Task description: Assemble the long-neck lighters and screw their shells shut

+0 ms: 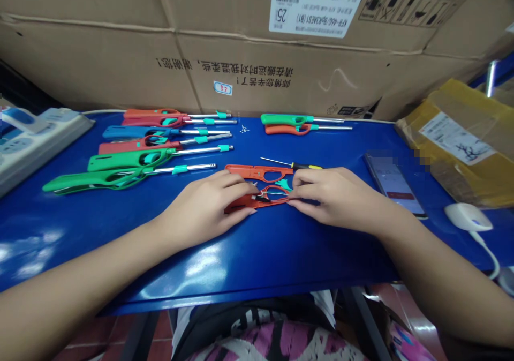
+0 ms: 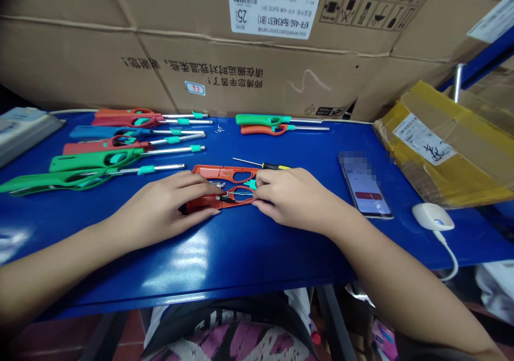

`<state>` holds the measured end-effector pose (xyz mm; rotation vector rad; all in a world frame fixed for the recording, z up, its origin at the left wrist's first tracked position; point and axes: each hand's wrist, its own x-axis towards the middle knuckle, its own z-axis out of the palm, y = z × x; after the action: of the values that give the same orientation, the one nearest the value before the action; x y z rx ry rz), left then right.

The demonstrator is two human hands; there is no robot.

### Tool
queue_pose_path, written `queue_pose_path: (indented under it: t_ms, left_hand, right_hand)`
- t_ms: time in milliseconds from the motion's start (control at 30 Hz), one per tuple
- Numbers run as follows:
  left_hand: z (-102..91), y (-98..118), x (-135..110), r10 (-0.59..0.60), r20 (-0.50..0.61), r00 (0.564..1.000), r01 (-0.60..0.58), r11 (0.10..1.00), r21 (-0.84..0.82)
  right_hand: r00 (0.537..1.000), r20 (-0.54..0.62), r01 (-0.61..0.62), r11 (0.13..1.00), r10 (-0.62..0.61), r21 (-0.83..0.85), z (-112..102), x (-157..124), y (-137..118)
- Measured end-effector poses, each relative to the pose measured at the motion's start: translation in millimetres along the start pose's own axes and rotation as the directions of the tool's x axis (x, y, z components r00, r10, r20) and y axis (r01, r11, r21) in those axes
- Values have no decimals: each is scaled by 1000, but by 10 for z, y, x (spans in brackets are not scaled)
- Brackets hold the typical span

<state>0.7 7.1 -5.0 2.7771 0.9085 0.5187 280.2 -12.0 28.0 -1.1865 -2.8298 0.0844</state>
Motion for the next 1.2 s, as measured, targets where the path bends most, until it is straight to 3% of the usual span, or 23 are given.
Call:
queue_pose_path:
  t_ms: [433, 900, 1200]
  left_hand:
    - [8, 4, 12, 13, -1, 1000, -13, 1000, -4]
    - [-12, 46, 23, 17, 16, 1000, -16, 999, -28]
    - [33, 64, 13, 32, -38, 999, -34, 998, -56]
  right_hand:
    - [991, 88, -120, 965, 101, 235, 55, 35, -16]
    - [999, 35, 12, 912, -28, 410, 17, 39, 61]
    - [996, 71, 17, 912, -51, 409, -1, 56, 16]
